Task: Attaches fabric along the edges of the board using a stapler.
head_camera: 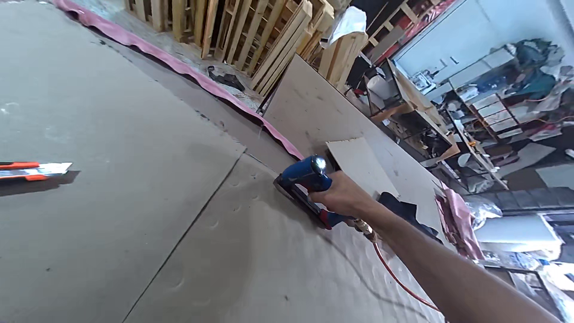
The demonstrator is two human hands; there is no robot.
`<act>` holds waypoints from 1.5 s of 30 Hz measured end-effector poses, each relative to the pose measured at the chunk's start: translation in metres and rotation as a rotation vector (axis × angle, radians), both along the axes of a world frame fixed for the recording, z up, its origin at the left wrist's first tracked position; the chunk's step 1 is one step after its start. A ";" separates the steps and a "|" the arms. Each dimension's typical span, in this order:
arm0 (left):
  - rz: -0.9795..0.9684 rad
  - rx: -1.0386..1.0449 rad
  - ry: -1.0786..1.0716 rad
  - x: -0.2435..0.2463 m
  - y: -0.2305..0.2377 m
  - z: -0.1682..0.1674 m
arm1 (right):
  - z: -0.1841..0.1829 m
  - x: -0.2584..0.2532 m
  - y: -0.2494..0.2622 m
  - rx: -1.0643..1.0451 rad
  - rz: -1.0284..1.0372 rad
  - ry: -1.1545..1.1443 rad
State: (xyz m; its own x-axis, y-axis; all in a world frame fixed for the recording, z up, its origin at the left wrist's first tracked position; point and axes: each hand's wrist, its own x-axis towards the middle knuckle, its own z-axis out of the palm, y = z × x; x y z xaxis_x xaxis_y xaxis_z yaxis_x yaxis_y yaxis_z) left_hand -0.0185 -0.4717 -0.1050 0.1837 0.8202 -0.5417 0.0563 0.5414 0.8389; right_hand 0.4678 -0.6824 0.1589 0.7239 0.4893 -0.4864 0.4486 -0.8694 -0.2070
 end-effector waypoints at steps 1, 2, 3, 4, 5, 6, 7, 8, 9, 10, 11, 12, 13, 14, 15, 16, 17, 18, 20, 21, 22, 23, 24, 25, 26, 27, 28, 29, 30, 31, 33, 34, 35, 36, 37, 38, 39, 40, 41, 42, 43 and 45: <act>-0.019 0.022 -0.040 0.004 0.003 0.004 | -0.001 -0.001 0.014 0.017 0.006 0.011; -0.046 0.041 -0.091 0.004 0.007 0.001 | -0.001 -0.003 0.029 0.032 0.010 0.020; -0.088 0.061 -0.142 0.001 0.010 -0.005 | -0.002 -0.004 0.042 0.044 0.018 0.023; -0.152 0.081 -0.214 -0.009 0.014 -0.022 | -0.002 -0.005 0.055 0.054 0.028 0.017; -0.218 0.091 -0.280 -0.020 0.018 -0.041 | -0.004 -0.007 0.067 0.061 0.033 0.004; -0.195 0.072 -0.272 -0.019 0.017 -0.045 | -0.005 -0.009 0.079 0.062 0.032 -0.011; -0.136 0.040 -0.235 -0.011 0.013 -0.038 | -0.005 -0.009 0.089 0.057 0.032 -0.022; -0.089 -0.001 -0.217 -0.008 0.011 -0.031 | -0.004 -0.010 0.097 0.048 0.035 -0.028; -0.049 -0.040 -0.189 -0.006 0.010 -0.021 | -0.003 -0.010 0.102 0.044 0.039 -0.024; -0.009 -0.063 -0.118 -0.006 0.008 -0.006 | -0.003 -0.011 0.106 0.045 0.043 -0.016; 0.029 -0.013 -0.037 -0.005 0.006 0.008 | -0.003 -0.011 0.108 0.036 0.045 -0.009; 0.064 0.119 0.074 0.001 0.002 0.024 | -0.002 -0.012 0.108 0.017 0.042 -0.005; 0.115 0.307 0.191 0.016 -0.002 0.048 | 0.002 -0.012 0.105 0.001 0.042 -0.005; 0.124 0.496 0.257 0.029 -0.005 0.076 | 0.009 -0.013 0.100 0.006 0.047 -0.013; 0.083 0.683 0.276 0.035 -0.007 0.099 | 0.018 -0.016 0.090 0.048 0.053 -0.018; -0.009 0.844 0.268 0.035 -0.011 0.118 | 0.030 -0.020 0.076 0.117 0.054 -0.013; -0.137 0.976 0.246 0.038 -0.015 0.135 | 0.043 -0.027 0.056 0.186 0.057 0.004; -0.284 1.078 0.232 0.050 -0.019 0.153 | 0.055 -0.035 0.032 0.242 0.052 0.018; -0.549 1.228 0.282 0.090 -0.025 0.174 | 0.067 -0.064 -0.026 0.295 -0.056 -0.007; -0.664 1.297 0.324 0.113 -0.027 0.179 | 0.068 -0.082 -0.058 0.296 -0.133 -0.037; -0.761 1.385 0.350 0.137 -0.030 0.178 | 0.066 -0.101 -0.094 0.289 -0.222 -0.071; -0.844 1.486 0.358 0.159 -0.032 0.172 | 0.060 -0.119 -0.133 0.282 -0.320 -0.081; -0.915 1.584 0.349 0.176 -0.032 0.158 | 0.048 -0.134 -0.175 0.277 -0.408 -0.074; -0.979 1.643 0.336 0.188 -0.030 0.140 | 0.032 -0.149 -0.221 0.276 -0.471 -0.069; -1.035 1.641 0.356 0.194 -0.027 0.122 | 0.020 -0.172 -0.268 0.283 -0.511 -0.090; -1.058 1.664 0.388 0.200 -0.023 0.111 | 0.014 -0.205 -0.312 0.296 -0.544 -0.158; -1.074 1.675 0.398 0.204 -0.021 0.107 | 0.010 -0.240 -0.353 0.301 -0.600 -0.234; -1.112 1.660 0.399 0.206 -0.025 0.115 | 0.007 -0.274 -0.391 0.303 -0.675 -0.296; -1.137 1.664 0.399 0.211 -0.035 0.130 | 0.004 -0.301 -0.424 0.304 -0.756 -0.349; -1.148 1.673 0.394 0.222 -0.054 0.150 | 0.000 -0.322 -0.453 0.296 -0.833 -0.396; -1.133 1.696 0.333 0.256 -0.123 0.194 | -0.004 -0.343 -0.502 0.265 -0.945 -0.437; -1.090 1.733 0.248 0.279 -0.167 0.209 | -0.006 -0.347 -0.523 0.251 -0.971 -0.439; -1.029 1.776 0.134 0.303 -0.217 0.222 | -0.008 -0.347 -0.543 0.244 -0.980 -0.435; -0.989 1.793 0.014 0.327 -0.270 0.232 | -0.011 -0.343 -0.559 0.247 -0.976 -0.426; -0.989 1.788 -0.080 0.347 -0.322 0.233 | -0.015 -0.338 -0.572 0.261 -0.957 -0.409; -1.020 1.773 -0.146 0.363 -0.368 0.217 | -0.019 -0.330 -0.584 0.281 -0.929 -0.371; -1.059 1.771 -0.174 0.376 -0.404 0.184 | -0.023 -0.317 -0.595 0.303 -0.887 -0.337; -1.120 1.771 -0.128 0.382 -0.426 0.147 | -0.027 -0.305 -0.606 0.326 -0.847 -0.300; -1.270 1.753 0.000 0.387 -0.434 0.127 | -0.031 -0.292 -0.617 0.350 -0.823 -0.253; -1.400 1.753 0.088 0.394 -0.436 0.121 | -0.038 -0.287 -0.627 0.380 -0.817 -0.226; -1.477 1.779 0.130 0.391 -0.436 0.117 | -0.043 -0.291 -0.636 0.407 -0.806 -0.198; -1.474 1.843 0.135 0.394 -0.436 0.130 | -0.051 -0.281 -0.655 0.478 -0.766 -0.175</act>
State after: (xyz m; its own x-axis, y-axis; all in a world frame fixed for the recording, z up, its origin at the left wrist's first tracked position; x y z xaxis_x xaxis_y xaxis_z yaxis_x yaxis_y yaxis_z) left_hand 0.3758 -0.9076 0.0252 0.9112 -0.3167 0.2635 -0.3679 -0.9133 0.1747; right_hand 0.1868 -1.3372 0.1080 0.9775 -0.0332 -0.2082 -0.1553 -0.7814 -0.6044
